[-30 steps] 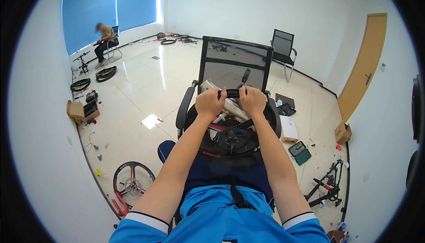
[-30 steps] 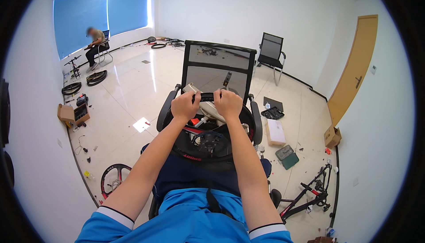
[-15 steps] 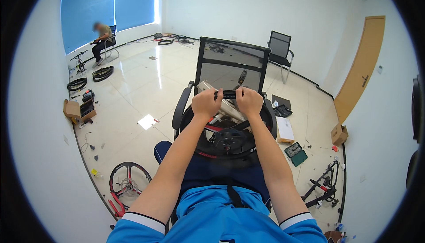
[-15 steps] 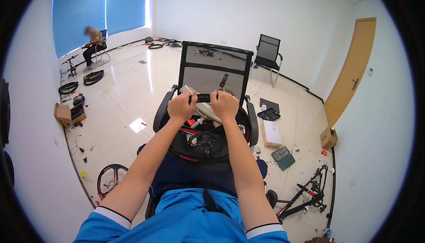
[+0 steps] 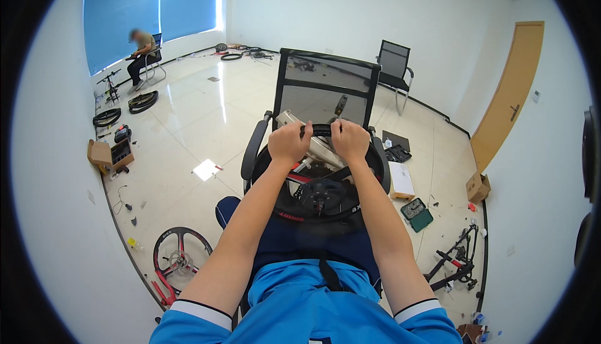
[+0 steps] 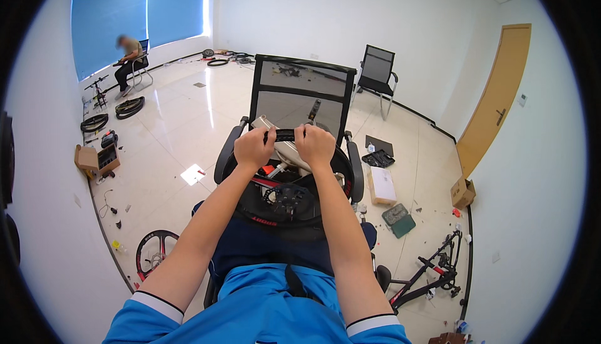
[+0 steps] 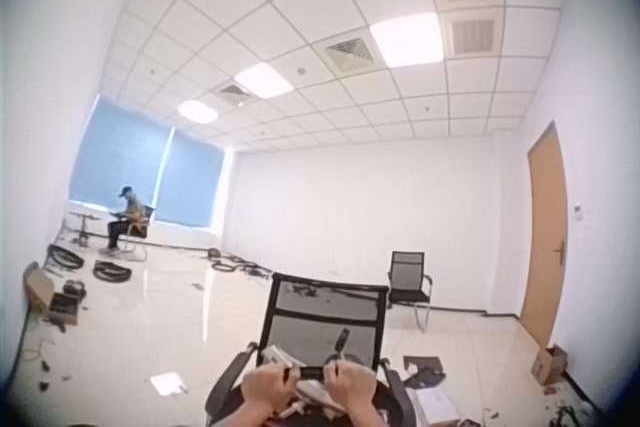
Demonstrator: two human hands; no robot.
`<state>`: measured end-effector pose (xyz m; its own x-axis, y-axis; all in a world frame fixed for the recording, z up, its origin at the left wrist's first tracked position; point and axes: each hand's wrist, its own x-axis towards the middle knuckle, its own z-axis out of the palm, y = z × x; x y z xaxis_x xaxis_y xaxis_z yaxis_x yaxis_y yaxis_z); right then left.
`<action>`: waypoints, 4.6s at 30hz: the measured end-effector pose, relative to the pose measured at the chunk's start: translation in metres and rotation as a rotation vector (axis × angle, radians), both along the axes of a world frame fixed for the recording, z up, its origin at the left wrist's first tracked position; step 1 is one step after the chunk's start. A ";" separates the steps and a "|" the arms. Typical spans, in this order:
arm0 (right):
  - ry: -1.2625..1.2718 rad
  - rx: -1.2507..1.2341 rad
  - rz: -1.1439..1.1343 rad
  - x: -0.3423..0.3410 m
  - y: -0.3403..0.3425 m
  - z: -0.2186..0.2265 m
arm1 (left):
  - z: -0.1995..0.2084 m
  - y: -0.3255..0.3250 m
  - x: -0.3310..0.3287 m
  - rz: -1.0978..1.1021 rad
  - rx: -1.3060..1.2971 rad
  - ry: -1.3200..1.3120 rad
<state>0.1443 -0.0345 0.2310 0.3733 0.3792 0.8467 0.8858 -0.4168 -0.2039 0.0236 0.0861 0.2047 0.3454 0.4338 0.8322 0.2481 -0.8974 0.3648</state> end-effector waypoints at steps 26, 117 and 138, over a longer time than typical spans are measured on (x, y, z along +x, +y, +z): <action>-0.047 0.196 0.112 -0.011 -0.014 -0.005 | -0.003 0.002 0.003 0.012 0.021 -0.056; 0.871 0.068 0.032 -0.028 -0.153 -0.285 | -0.237 0.006 0.008 -0.883 -1.826 -0.436; 0.883 -0.003 0.132 -0.054 -0.114 -0.252 | -0.258 -0.105 -0.041 -0.590 -1.784 -0.152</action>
